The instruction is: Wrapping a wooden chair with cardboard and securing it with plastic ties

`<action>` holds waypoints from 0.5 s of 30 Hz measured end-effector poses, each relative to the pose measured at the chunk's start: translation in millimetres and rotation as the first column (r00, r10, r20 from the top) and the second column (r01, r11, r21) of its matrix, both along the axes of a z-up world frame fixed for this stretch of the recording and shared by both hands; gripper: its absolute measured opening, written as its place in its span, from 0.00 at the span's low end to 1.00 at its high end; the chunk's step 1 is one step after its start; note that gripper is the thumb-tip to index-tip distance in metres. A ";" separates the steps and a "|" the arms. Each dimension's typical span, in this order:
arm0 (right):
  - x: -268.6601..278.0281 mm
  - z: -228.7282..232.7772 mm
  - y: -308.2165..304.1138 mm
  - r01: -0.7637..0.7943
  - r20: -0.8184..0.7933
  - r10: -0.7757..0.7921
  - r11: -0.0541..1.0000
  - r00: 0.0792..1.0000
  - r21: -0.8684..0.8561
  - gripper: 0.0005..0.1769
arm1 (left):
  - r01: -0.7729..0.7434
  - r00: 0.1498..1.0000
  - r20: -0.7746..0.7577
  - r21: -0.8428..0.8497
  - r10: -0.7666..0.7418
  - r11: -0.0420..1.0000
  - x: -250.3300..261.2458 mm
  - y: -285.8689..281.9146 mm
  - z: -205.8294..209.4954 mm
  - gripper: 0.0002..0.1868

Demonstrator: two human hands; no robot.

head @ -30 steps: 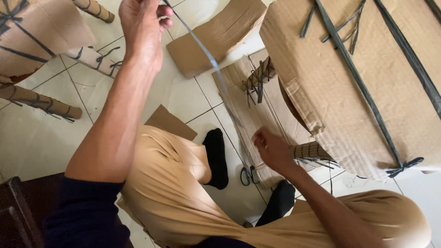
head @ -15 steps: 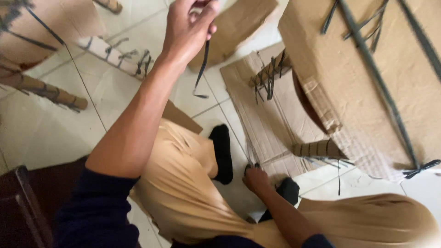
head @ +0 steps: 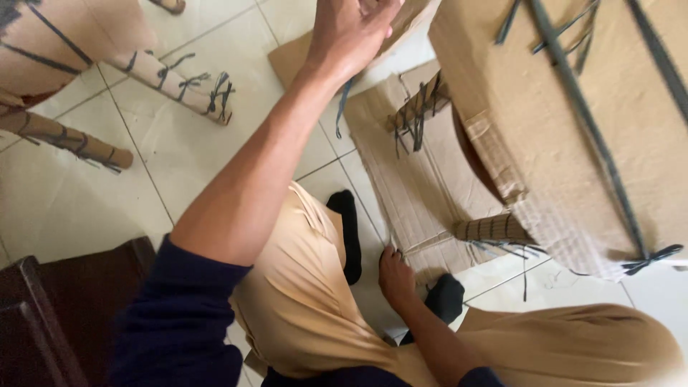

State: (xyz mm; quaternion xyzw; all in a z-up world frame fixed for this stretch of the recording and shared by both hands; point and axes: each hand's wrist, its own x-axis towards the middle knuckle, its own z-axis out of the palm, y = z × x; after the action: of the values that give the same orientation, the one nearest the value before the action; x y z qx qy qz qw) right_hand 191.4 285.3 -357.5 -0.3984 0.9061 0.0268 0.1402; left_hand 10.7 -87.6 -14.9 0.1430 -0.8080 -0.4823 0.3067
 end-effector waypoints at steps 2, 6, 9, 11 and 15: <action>-0.5 3.7 0.8 0.024 -0.023 -0.025 0.999 0.999 -0.036 0.10 | -0.011 0.992 -0.124 -0.014 0.009 1.000 -7.0 -4.5 -0.8 0.15; -0.7 -4.7 5.2 -0.012 -0.070 0.007 0.997 0.997 -0.074 0.11 | -0.060 0.988 -0.135 0.155 0.081 0.986 -7.8 -14.6 4.3 0.13; 0.5 -12.9 7.2 -0.125 -0.183 0.113 0.991 0.977 -0.056 0.11 | -0.059 0.990 -0.108 0.249 0.089 0.967 -6.5 -17.6 2.7 0.08; -0.5 -7.8 5.7 -0.165 -0.197 0.153 0.985 0.968 -0.046 0.12 | -0.099 0.991 -0.064 0.250 0.118 0.963 -6.8 -21.0 -1.2 0.05; 0.4 -1.6 8.3 -0.136 -0.149 0.122 0.987 0.981 -0.086 0.20 | -0.136 0.983 -0.083 0.275 0.164 0.952 -4.6 -30.9 -10.3 0.05</action>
State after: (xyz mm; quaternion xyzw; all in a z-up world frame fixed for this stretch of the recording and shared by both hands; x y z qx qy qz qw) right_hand 191.7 293.6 -359.1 -0.4597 0.8862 0.0209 0.0536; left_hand 6.2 -118.5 -25.2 0.2186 -0.7049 -0.5691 0.3625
